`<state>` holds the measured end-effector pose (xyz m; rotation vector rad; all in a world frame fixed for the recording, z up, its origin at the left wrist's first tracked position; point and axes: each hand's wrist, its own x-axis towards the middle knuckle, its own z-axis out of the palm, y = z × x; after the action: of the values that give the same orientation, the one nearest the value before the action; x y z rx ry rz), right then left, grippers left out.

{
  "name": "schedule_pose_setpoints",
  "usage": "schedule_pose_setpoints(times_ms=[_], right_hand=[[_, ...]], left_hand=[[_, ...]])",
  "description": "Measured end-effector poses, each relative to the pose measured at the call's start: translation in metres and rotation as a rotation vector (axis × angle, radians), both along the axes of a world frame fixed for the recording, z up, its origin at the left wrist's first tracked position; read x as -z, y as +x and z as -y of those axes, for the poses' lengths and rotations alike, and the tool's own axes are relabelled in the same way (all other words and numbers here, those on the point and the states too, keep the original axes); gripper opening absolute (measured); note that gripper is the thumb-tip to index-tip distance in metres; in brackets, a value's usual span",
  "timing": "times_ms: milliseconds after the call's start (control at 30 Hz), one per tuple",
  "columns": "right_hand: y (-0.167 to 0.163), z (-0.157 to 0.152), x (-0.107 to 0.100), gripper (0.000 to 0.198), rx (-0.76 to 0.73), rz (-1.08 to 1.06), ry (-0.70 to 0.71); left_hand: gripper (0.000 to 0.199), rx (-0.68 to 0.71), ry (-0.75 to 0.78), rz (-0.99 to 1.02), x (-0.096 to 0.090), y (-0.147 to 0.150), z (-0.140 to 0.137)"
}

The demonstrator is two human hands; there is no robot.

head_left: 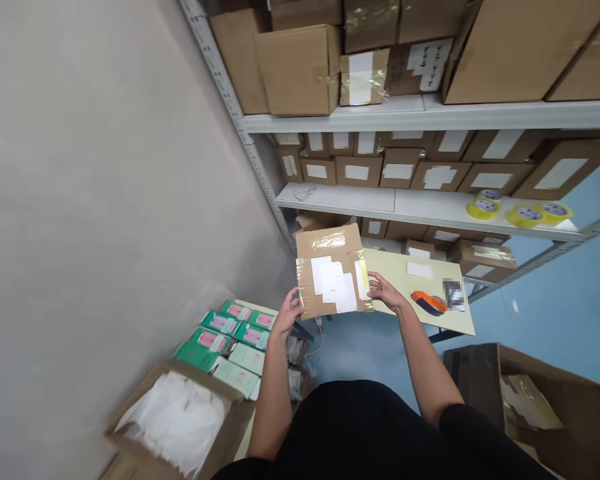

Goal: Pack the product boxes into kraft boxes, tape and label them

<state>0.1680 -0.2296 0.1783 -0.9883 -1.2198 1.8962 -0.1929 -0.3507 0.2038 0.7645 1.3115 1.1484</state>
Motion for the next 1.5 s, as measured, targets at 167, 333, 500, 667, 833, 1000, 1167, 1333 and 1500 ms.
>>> schedule_pose_setpoints(times_ms=[167,333,500,667,833,1000,1167,1333,1500], right_hand=[[0.045,-0.008,0.008,0.080,0.143,0.051,-0.040],[0.060,-0.027,0.012,0.082,0.274,0.107,-0.086],[0.049,-0.059,0.040,0.080,0.483,0.312,-0.068],[0.024,-0.054,0.089,0.091,0.545,0.766,-0.044],[0.000,-0.015,0.136,0.092,0.315,0.743,-0.039],[-0.010,-0.009,0.162,0.097,0.316,0.732,0.073],[-0.002,-0.038,0.155,0.078,0.515,0.755,0.253],[0.036,-0.060,0.137,0.049,0.576,0.688,0.169],[0.085,-0.063,0.131,0.045,0.620,0.561,0.092]], left_hand=[[0.093,0.215,-0.023,0.044,0.021,0.021,-0.079],[0.092,0.363,-0.036,0.046,0.043,0.026,-0.147],[0.075,0.430,-0.009,-0.035,0.061,0.027,-0.212],[0.067,0.508,-0.056,-0.341,0.100,0.063,-0.255],[0.075,0.537,-0.191,-0.727,0.142,0.108,-0.249],[0.081,0.461,-0.209,-0.690,0.148,0.139,-0.246],[0.088,0.360,-0.071,-0.531,0.118,0.190,-0.260],[0.081,0.342,0.011,-0.320,0.107,0.238,-0.264],[0.079,0.212,0.001,-0.425,0.115,0.233,-0.277]])
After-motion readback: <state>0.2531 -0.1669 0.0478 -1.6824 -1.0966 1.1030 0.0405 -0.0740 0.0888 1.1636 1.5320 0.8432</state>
